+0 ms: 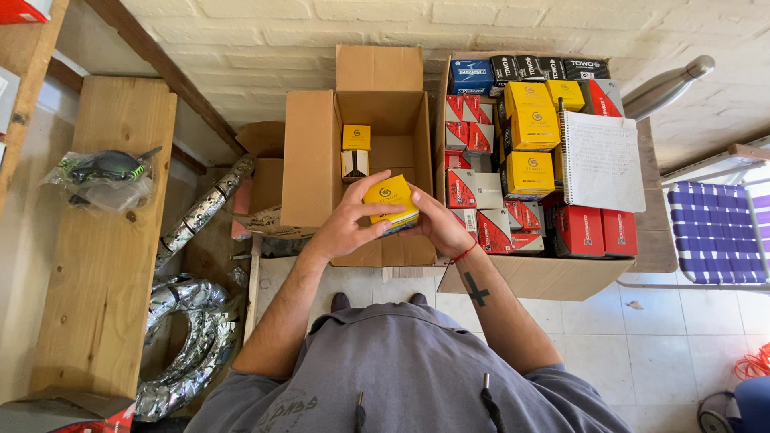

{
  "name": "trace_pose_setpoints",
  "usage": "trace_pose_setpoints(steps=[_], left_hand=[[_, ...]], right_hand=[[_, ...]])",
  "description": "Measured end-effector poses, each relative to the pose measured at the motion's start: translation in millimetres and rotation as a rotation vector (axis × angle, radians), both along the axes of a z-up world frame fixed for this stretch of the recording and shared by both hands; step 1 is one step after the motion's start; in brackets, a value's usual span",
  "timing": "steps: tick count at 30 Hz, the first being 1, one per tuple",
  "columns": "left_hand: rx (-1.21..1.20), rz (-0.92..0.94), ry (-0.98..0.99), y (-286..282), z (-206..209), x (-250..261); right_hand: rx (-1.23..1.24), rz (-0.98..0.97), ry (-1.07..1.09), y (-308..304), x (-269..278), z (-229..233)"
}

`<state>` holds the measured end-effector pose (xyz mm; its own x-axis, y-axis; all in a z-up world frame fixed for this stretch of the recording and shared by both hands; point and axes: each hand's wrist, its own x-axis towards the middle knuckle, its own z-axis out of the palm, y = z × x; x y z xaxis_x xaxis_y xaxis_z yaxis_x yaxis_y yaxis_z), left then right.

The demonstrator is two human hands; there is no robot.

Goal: The person organizes boxes of merchandise on a shelf and in a shipping container, then records details from the items into a notebook. The person opens a small box to reveal a mechanical part, replaces it, and continues packing items into the larger container.

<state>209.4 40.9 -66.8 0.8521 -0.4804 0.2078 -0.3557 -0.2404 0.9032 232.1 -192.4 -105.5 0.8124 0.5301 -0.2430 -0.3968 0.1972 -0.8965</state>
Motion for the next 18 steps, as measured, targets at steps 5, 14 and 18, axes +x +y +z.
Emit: trace_pose_setpoints(steps=[5, 14, 18], left_hand=[[-0.045, 0.101, 0.040, -9, -10, -2], [-0.403, 0.362, 0.646, 2, 0, -26], [-0.429, 0.335, 0.587, 25, -15, -23]], right_hand=[[0.030, -0.104, 0.052, 3, 2, -10], [0.031, -0.158, -0.055, 22, -5, -13], [-0.057, -0.115, -0.097, 39, -10, 5]])
